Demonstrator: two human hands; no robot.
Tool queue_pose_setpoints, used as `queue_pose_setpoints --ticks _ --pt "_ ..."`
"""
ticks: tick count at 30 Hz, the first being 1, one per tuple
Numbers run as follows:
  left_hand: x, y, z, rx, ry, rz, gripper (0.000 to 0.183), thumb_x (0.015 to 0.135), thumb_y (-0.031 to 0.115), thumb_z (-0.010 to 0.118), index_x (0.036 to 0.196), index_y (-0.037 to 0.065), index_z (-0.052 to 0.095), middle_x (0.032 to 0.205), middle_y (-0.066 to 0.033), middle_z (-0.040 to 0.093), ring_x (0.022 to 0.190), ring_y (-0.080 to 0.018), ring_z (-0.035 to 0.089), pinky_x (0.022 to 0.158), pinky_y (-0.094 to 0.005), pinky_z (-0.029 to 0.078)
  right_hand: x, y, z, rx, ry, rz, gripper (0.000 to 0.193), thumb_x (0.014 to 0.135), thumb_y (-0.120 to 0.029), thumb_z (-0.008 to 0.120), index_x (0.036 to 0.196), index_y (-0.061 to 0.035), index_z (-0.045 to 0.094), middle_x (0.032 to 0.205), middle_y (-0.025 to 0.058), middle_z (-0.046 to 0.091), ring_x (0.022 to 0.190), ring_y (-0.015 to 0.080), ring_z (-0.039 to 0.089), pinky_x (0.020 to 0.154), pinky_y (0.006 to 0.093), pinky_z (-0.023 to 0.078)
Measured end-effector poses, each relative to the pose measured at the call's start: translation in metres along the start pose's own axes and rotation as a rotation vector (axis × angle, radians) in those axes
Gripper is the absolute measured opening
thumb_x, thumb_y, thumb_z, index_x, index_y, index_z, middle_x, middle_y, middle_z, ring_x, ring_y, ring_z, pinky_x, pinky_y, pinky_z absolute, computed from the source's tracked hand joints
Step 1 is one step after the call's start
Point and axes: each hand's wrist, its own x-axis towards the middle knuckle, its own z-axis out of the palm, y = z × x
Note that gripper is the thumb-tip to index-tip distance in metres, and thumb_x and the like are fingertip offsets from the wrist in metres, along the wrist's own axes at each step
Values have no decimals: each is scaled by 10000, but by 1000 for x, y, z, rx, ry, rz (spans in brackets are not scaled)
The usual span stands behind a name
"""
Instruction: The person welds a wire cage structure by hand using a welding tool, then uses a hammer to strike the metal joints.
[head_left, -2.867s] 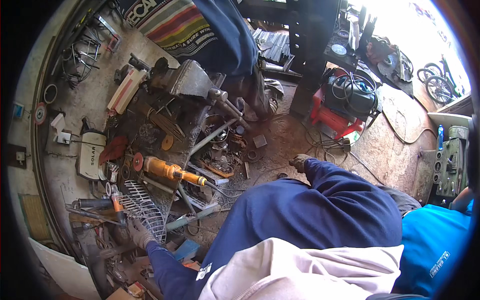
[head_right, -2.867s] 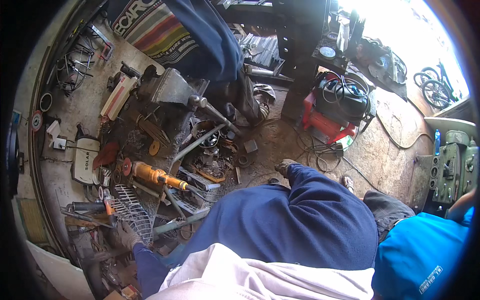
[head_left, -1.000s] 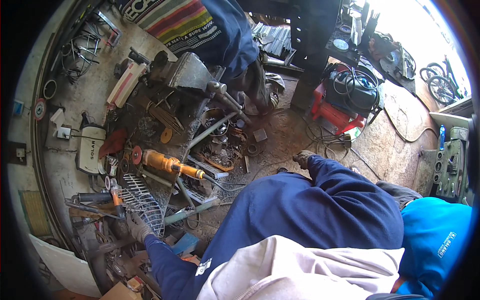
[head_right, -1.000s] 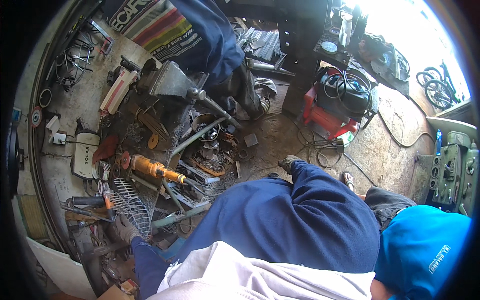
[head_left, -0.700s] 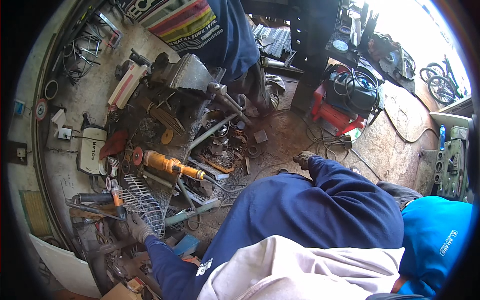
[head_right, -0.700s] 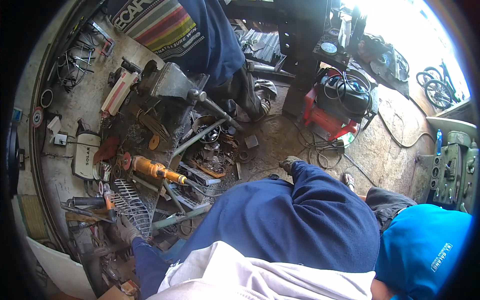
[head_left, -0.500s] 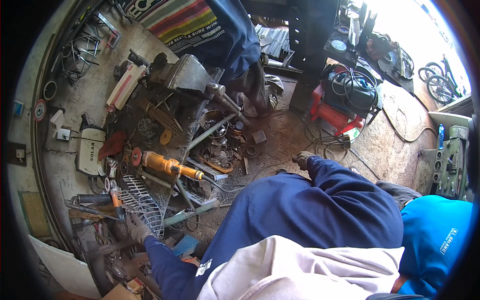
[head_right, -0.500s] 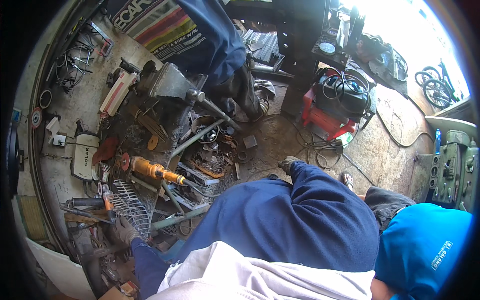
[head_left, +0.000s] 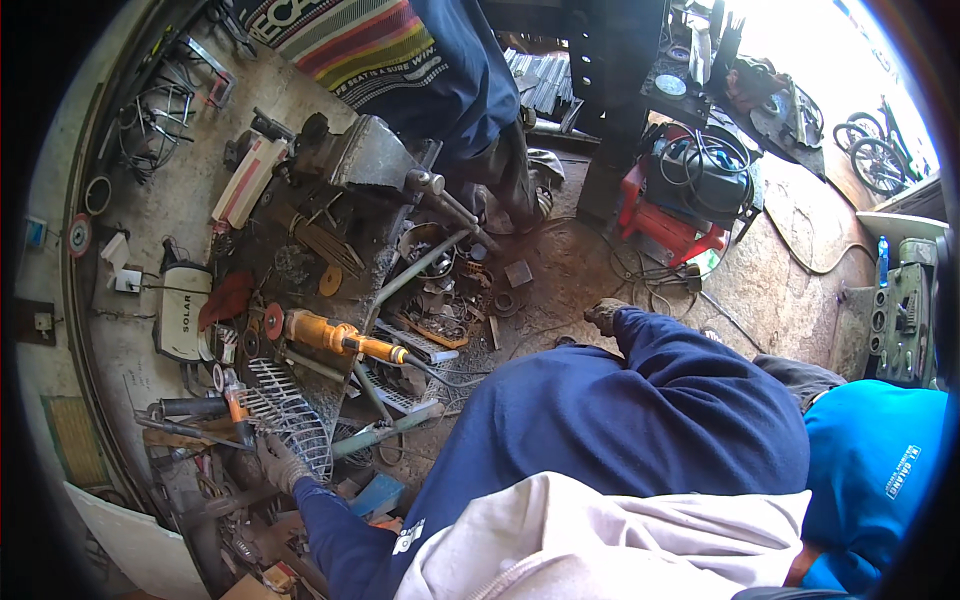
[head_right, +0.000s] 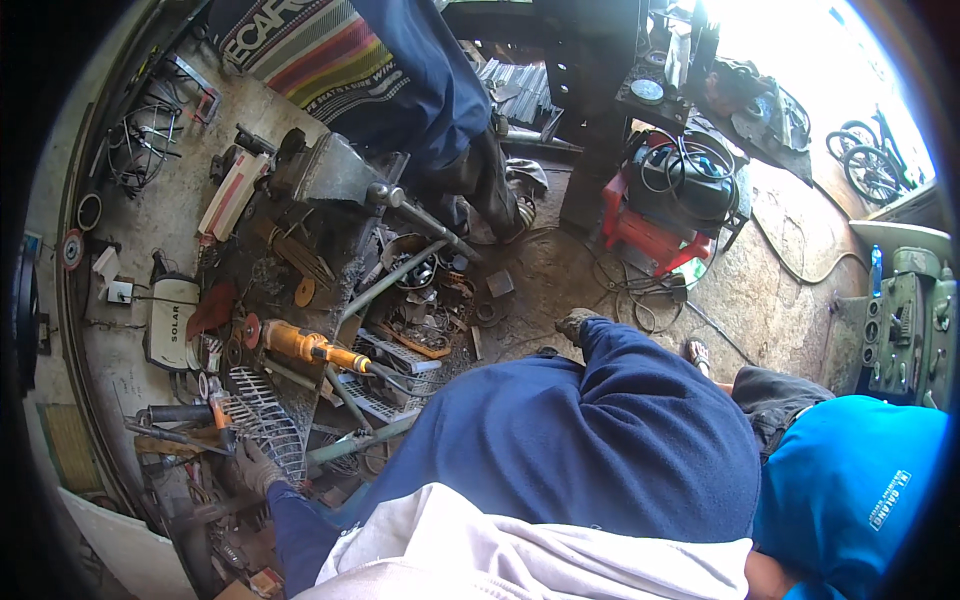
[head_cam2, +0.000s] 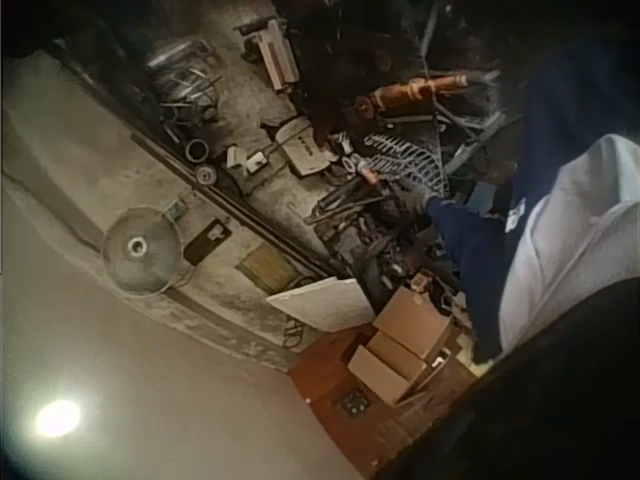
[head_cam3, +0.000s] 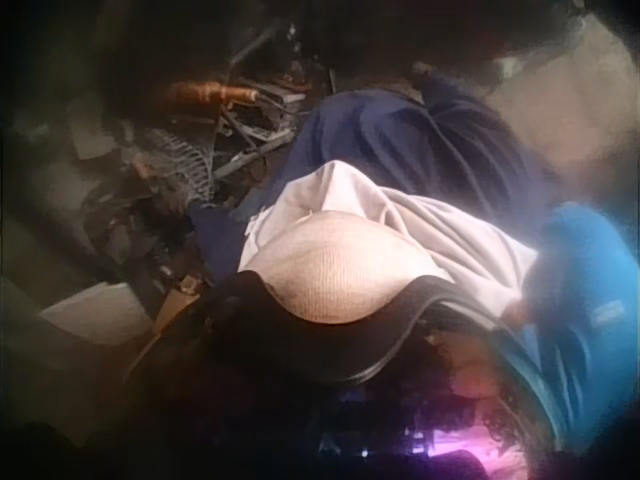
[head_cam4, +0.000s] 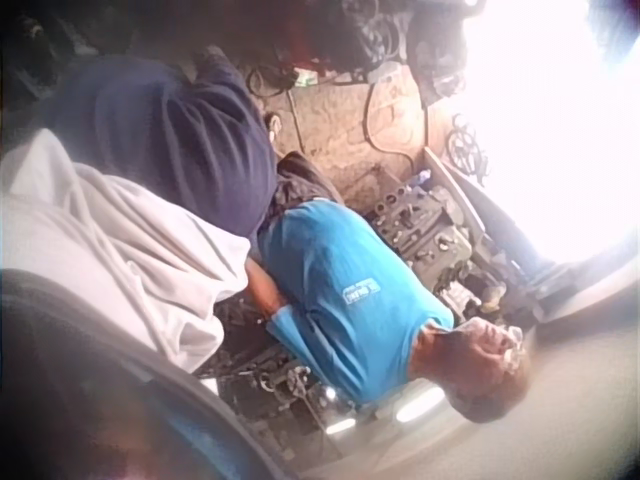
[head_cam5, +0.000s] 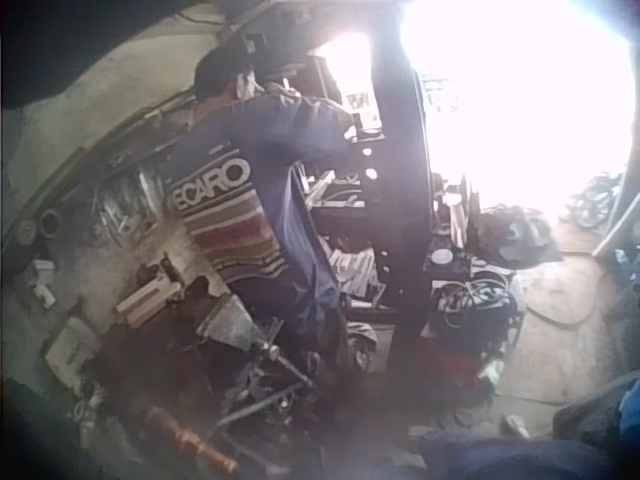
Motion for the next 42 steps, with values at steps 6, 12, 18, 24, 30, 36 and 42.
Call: queue_pose_setpoints --ticks 6,12,18,24,30,36,42 --pt "-10 20 -6 -6 -7 -30 507 932 400 536 1295 45 545 1280 -183 576 1166 -337 555 975 -376 426 6 4 -1 -16 7 41 466 929 -459 475 1093 -74 681 859 122 710 762 244 688 722 401 509" --pt "-4 6 2 23 8 45 519 933 418 520 1295 47 546 1293 -186 566 1174 -344 546 981 -379 418 7 6 0 -71 25 -10 472 923 -460 475 1080 -67 684 852 132 711 784 246 688 732 393 508" --pt "0 -1 5 38 2 40 520 931 417 518 1300 53 545 1299 -182 563 1182 -343 538 992 -372 407 -12 -6 -2 -8 27 33 495 928 -482 463 1061 -63 690 878 124 716 831 243 690 761 395 505" --pt "1 -1 4 23 -5 -12 517 928 433 509 1296 72 552 1304 -173 561 1178 -343 540 990 -372 408 -8 -1 0 -36 22 14 521 924 -501 461 1036 -49 694 886 126 717 855 246 689 788 404 495" --pt "-4 12 1 16 -23 -28 515 924 447 509 1293 92 560 1299 -162 566 1159 -347 547 983 -378 415 -9 9 3 44 52 36 522 926 -502 452 993 -48 701 882 134 714 840 269 682 788 405 489" --pt "2 -5 10 32 14 8 502 928 442 506 1268 81 580 1274 -166 581 1130 -351 562 970 -383 426 -21 8 3 61 56 34 524 925 -486 451 975 -25 695 893 140 705 861 284 674 789 418 484" --pt "3 -9 12 -2 38 65 502 935 428 504 1257 50 580 1259 -189 584 1132 -354 559 961 -378 429 -31 8 -2 55 36 59 539 921 -499 448 1005 -24 689 922 142 702 896 293 667 820 420 476"
